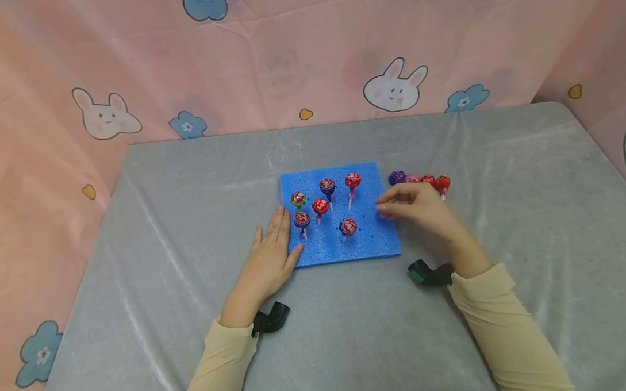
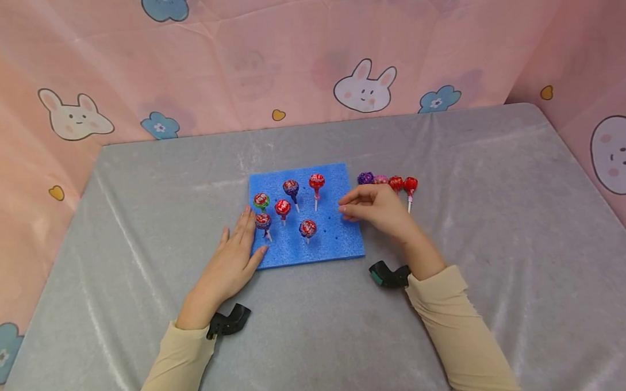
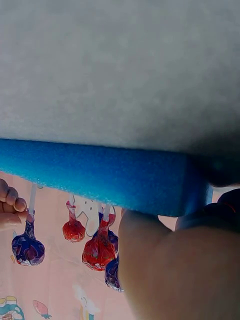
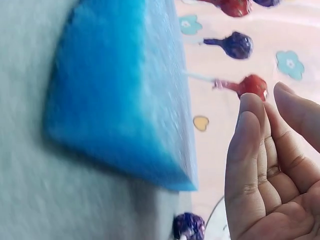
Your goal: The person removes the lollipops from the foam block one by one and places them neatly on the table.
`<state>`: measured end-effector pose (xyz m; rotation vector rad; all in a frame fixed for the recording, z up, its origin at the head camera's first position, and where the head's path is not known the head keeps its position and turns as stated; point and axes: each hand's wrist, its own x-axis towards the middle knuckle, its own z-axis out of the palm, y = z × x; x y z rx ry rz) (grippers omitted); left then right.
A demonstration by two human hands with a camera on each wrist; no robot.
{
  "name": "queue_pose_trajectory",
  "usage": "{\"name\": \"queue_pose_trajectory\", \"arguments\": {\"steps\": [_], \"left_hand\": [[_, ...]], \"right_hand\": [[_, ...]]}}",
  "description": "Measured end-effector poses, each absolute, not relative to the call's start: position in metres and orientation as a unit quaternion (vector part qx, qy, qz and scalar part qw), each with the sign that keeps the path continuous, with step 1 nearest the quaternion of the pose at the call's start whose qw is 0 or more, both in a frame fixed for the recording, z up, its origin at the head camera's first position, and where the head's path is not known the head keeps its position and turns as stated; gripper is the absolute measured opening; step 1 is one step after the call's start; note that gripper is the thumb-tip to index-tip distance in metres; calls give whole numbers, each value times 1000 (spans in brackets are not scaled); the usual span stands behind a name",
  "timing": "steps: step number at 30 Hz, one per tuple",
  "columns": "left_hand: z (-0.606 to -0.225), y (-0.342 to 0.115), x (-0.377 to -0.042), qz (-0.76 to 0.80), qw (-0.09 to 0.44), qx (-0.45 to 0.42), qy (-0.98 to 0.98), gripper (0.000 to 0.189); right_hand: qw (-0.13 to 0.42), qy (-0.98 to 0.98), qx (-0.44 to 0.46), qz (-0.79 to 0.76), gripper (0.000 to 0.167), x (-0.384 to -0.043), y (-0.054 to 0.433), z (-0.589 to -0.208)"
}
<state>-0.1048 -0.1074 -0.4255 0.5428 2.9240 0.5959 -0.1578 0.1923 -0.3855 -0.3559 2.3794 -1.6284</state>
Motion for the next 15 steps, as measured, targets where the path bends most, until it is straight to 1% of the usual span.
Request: {"name": "queue_pose_trajectory", "arguments": {"steps": [10, 15], "left_hand": [[-424, -107, -104, 203, 57, 180, 961, 68], [-424, -107, -104, 203, 57, 181, 961, 68]], "right_hand": [[145, 805, -132, -561, 19, -152, 173, -394], [146, 809, -143, -551, 17, -149, 165, -395]]}}
